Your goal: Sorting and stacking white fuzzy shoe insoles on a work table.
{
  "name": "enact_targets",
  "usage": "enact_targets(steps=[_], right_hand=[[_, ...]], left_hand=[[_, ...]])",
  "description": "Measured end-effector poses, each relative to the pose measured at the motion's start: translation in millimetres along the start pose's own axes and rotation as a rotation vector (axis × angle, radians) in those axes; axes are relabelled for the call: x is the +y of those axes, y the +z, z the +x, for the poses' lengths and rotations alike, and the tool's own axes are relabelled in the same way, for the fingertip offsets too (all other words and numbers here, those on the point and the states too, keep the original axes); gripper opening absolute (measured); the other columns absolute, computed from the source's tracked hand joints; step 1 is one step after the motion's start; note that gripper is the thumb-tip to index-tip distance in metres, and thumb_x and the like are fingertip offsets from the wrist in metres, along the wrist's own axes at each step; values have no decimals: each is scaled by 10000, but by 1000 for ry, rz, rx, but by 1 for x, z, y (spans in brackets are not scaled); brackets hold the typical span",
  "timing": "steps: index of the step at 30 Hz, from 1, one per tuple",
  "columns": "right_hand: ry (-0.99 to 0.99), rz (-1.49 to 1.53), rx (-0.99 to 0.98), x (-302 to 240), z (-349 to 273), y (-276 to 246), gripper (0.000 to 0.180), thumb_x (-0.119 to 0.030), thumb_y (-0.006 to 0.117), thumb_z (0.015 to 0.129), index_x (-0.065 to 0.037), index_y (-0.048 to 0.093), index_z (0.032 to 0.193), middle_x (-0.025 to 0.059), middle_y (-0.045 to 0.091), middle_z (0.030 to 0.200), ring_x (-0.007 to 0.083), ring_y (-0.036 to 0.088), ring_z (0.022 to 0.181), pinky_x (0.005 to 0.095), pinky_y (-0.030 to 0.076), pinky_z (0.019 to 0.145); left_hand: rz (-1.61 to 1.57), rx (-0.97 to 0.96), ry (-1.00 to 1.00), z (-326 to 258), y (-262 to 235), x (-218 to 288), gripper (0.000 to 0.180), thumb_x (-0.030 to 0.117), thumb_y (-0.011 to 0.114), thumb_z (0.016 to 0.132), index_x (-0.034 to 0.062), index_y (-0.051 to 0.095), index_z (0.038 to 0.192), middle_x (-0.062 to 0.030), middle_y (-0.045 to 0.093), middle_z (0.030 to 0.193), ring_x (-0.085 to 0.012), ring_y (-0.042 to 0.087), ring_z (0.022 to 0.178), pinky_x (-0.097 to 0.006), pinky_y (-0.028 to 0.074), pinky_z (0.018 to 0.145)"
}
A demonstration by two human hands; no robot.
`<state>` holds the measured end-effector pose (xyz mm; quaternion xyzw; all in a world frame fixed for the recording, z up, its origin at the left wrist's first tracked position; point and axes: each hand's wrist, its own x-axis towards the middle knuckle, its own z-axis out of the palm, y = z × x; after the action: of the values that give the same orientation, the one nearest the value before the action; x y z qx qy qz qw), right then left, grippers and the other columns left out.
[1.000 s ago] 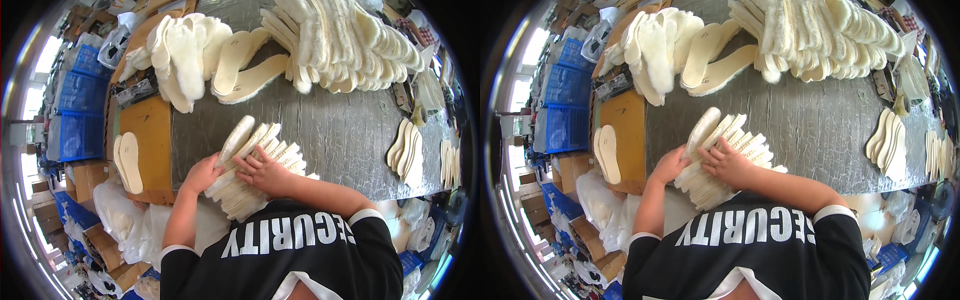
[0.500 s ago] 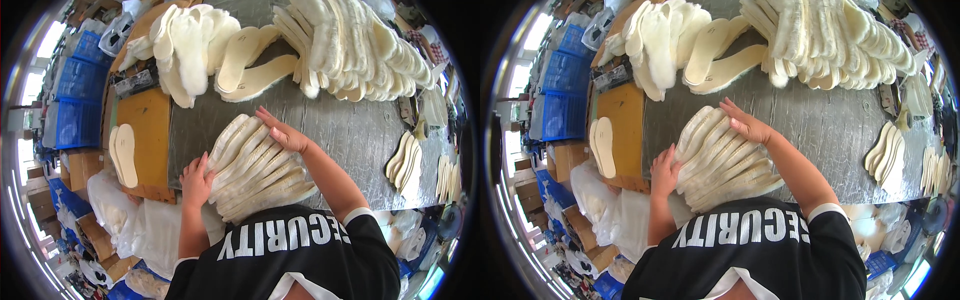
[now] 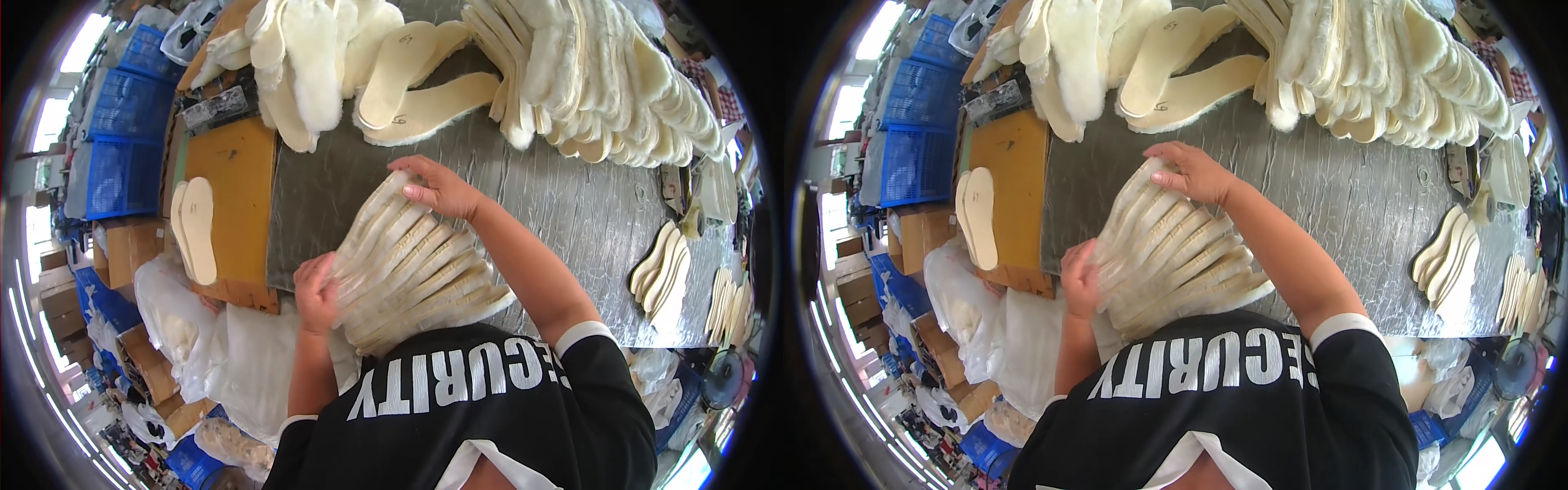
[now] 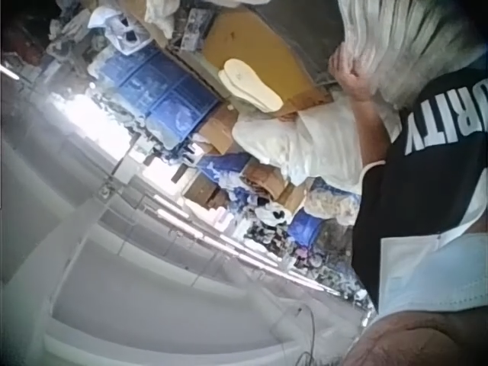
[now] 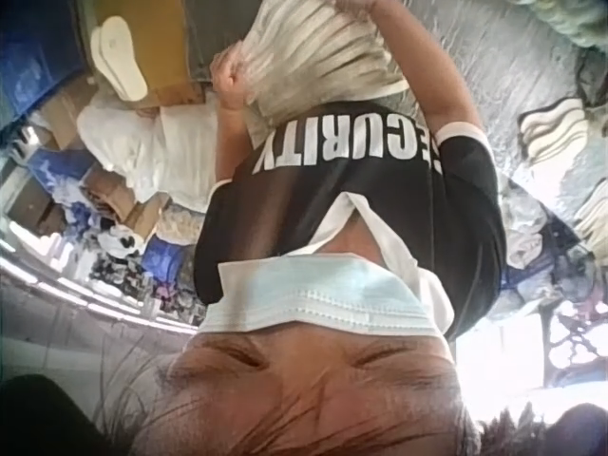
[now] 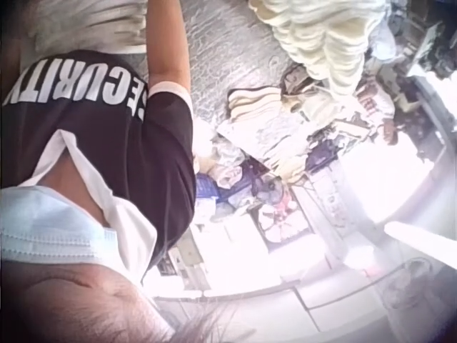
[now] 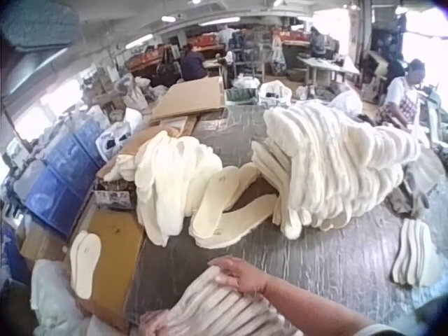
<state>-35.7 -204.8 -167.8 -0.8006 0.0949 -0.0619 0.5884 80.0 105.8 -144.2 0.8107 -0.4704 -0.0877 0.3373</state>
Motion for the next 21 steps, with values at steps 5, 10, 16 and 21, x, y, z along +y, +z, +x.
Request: enact_targets(steps=[5,10,16,21], right_hand=[[102,408,-59,3,-16,8,512,-437,586,891,-88,490,1253,101,528,1161,232,496,1100,354,394,968],[45,501,124,5,-38,3,502,-407,562,898,-79,456,1263,79,512,1136,189,477,1086,342,378,969],[76,469,81,8,-75,-18,786,-589,489,872,-22,375,1404,135,467,1344,239,405,1275,358,280,1078],[40,514,257,16,-93,-12,861,-655,501,844,-24,373,1416,152,472,1345,252,416,1267,360,276,1080]], left_hand=[[-945,321,-550,-43,22,-35,519,386,439,982,-53,533,1242,-173,550,1249,-253,535,1129,-389,409,1004],[-1152,361,-526,-17,38,-28,622,480,430,965,-54,504,1274,-181,534,1284,-269,521,1168,-399,387,1032],[-1237,262,-503,-21,45,-24,771,609,451,906,-27,435,1342,-174,483,1352,-281,459,1242,-412,333,1078],[-1186,355,-549,1,60,-10,868,705,373,871,-14,415,1355,-159,468,1372,-277,450,1251,-423,334,1078]])
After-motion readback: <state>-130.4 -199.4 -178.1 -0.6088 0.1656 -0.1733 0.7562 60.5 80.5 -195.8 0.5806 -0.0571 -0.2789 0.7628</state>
